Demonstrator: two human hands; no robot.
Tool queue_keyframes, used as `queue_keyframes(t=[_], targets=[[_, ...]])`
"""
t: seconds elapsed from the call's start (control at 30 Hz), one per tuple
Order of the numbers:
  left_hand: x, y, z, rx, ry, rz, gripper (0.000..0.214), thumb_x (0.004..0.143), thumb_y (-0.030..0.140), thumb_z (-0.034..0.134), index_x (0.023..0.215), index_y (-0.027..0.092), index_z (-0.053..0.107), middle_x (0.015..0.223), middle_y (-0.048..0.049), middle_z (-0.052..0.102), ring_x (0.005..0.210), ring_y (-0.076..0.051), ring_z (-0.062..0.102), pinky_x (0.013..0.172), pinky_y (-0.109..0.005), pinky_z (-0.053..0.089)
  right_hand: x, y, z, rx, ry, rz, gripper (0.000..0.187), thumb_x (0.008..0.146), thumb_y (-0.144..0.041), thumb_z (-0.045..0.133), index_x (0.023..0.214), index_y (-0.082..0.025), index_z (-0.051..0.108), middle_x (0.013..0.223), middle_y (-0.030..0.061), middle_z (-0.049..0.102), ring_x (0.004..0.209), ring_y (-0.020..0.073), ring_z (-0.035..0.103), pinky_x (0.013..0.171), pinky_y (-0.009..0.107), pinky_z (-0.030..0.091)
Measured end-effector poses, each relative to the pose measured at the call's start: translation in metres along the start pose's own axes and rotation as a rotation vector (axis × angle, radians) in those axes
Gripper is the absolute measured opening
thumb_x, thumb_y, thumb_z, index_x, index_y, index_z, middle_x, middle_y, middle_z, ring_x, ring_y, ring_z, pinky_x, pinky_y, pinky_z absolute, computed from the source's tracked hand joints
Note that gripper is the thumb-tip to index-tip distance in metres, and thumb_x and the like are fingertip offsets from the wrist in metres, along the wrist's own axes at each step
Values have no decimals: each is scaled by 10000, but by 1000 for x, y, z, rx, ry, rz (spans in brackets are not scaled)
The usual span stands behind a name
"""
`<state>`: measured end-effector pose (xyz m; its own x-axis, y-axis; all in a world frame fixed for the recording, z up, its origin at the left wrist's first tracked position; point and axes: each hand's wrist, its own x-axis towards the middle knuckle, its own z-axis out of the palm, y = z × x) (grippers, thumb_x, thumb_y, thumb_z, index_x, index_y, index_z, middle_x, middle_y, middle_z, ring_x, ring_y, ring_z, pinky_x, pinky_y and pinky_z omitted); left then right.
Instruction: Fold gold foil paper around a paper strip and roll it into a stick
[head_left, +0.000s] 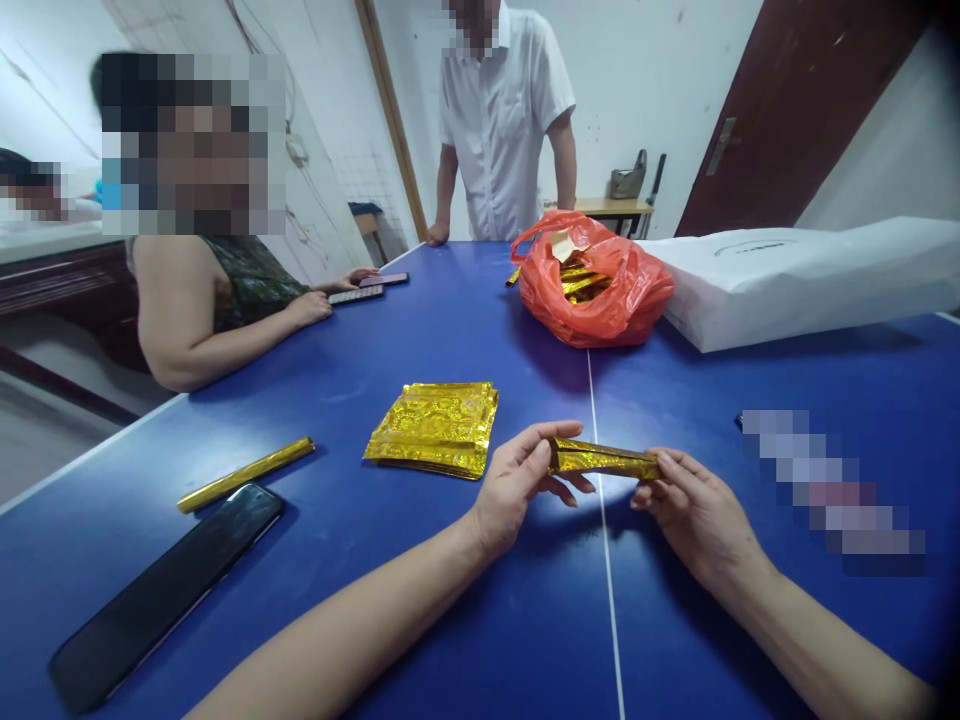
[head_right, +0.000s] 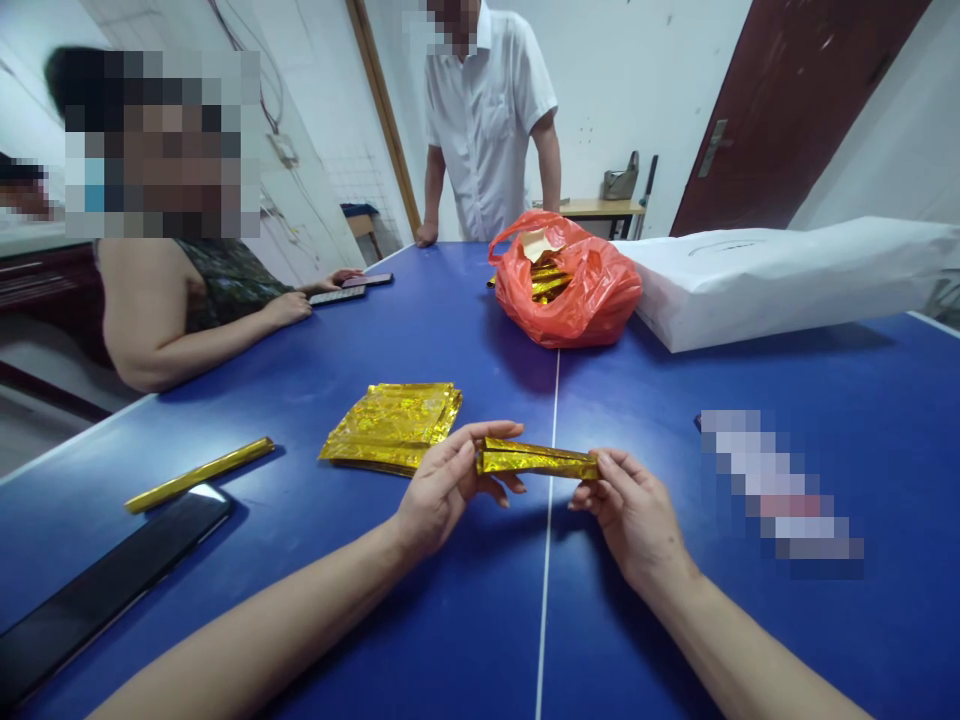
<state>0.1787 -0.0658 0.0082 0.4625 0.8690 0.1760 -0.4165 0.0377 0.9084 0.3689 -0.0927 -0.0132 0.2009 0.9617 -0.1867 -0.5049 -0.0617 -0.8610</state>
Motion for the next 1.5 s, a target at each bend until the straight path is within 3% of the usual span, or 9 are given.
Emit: queue_keyframes(t=[0.37, 0.57, 0.83, 1.07, 1.27, 1.37, 1.5], targets=[[-1, 9, 5, 96, -16, 35, 395, 731, 398, 637, 991, 118, 537, 832, -96, 617, 690, -198, 632, 557, -289, 500, 2, 0, -3, 9, -25, 36, 183, 657, -296, 720, 780, -195, 629, 682, -10, 614, 493, 103, 566, 492, 244, 511], [2, 12, 4, 93, -50, 12, 322, 712, 335, 662, 927, 124, 547, 983, -131, 610, 669, -180, 633, 539, -282, 501, 3, -1, -5, 3, -18, 24, 188, 648, -273, 723, 786, -197, 620, 696, -10, 625, 491, 96, 568, 499, 240, 514], [1, 13, 1, 104, -9, -24, 327, 742, 337, 614, 956, 95, 562, 821, -99, 612, 681, -178, 616, 556, -269, 481, 1, -1, -2, 17, 0, 9, 194, 644, -251, 727, 788, -201, 606, 707, -8, 631, 497, 95, 572, 511, 236, 513], [5, 10, -1, 69, 162, 31, 408, 691, 350, 667, 987, 147, 473, 1007, -115, 572, 662, -147, 602, 538, -256, 483, -3, -3, 1, -3, -26, 22, 231, 628, -256, 737, 796, -215, 584, 691, -19, 621, 529, 114, 583, 566, 280, 513], [8, 12, -3, 57, 313, 105, 314, 739, 366, 627, 857, 175, 407, 639, 7, 581, 559, -141, 597, 477, -225, 443, -12, -2, 7, -113, -150, 7, 248, 643, -282, 730, 784, -208, 540, 713, -17, 605, 548, 130, 598, 558, 286, 485], [9, 12, -5, 61, 363, 122, 282, 745, 374, 618, 788, 166, 433, 614, 8, 584, 527, -128, 586, 460, -215, 432, -17, 3, 7, -198, -222, -23, 254, 671, -277, 712, 823, -215, 519, 690, -32, 589, 542, 131, 601, 546, 275, 467], [11, 10, -7, 106, 421, 118, 291, 718, 402, 636, 739, 144, 501, 575, 11, 571, 483, -115, 561, 434, -208, 421, -23, 11, 5, -356, -356, -7, 333, 729, -304, 661, 1018, -230, 512, 714, -19, 616, 568, 149, 612, 598, 313, 477]])
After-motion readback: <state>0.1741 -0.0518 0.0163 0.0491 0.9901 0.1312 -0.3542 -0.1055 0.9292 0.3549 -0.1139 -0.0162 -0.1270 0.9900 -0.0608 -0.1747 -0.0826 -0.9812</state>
